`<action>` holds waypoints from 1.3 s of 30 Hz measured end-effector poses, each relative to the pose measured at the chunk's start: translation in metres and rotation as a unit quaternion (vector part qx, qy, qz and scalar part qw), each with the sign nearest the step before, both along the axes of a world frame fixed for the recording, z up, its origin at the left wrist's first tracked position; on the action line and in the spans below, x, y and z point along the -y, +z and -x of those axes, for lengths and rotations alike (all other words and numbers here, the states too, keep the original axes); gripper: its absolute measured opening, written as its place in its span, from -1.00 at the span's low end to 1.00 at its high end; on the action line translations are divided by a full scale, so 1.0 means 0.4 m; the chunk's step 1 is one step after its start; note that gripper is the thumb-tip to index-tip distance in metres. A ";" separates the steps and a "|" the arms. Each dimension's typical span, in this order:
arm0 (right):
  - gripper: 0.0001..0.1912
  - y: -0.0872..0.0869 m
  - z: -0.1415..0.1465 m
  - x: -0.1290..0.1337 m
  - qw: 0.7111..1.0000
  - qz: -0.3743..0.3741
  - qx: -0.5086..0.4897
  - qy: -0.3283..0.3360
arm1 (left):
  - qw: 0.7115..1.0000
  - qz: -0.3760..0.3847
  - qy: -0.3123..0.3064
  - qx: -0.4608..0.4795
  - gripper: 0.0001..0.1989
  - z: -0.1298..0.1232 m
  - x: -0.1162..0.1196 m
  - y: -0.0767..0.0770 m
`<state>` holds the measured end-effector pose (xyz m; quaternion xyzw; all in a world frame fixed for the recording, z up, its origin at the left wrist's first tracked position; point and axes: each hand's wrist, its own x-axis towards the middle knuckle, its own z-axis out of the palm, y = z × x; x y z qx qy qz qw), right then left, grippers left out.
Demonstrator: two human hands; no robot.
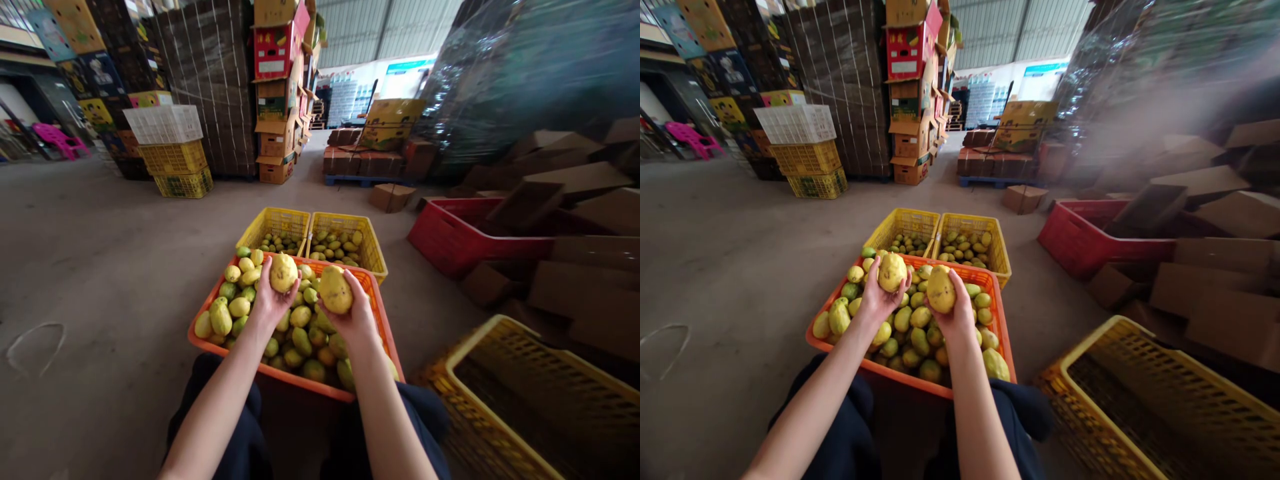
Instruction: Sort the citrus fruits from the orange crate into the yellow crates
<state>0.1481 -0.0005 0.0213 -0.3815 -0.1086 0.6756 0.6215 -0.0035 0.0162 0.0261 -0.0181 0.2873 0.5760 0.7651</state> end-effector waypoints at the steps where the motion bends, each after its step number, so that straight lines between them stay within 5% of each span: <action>1: -0.86 0.003 -0.001 0.001 1.000 0.019 -0.018 0.000 | 1.000 -0.004 0.003 -0.003 -0.62 0.000 0.001 0.000; 5: -0.73 0.003 -0.005 -0.005 0.993 0.076 -0.090 0.005 | 1.000 -0.013 0.004 -0.004 -0.56 -0.002 0.005 -0.006; 10: -0.72 -0.007 0.000 -0.019 0.992 0.110 -0.062 -0.002 | 1.000 -0.002 -0.009 0.000 -0.50 -0.006 0.000 -0.004; 15: -0.85 -0.015 0.010 -0.017 0.994 0.093 -0.048 -0.040 | 1.000 -0.001 0.016 -0.008 -0.61 -0.006 -0.004 0.000; 20: -0.80 -0.026 0.003 -0.011 0.997 0.063 -0.040 0.004 | 0.999 0.011 0.035 -0.028 -0.66 -0.001 0.000 0.006; 25: -0.76 -0.017 0.006 -0.008 0.994 0.096 -0.036 0.035 | 0.999 -0.002 0.019 -0.044 -0.65 0.002 -0.001 -0.004; 31: -0.86 -0.021 0.012 -0.017 0.991 0.127 -0.043 -0.030 | 0.999 -0.031 -0.040 -0.014 -0.52 0.000 -0.010 -0.023; 39: -0.78 -0.045 0.019 -0.027 0.989 0.127 -0.072 -0.021 | 0.999 -0.004 -0.024 -0.045 -0.58 -0.011 -0.010 -0.025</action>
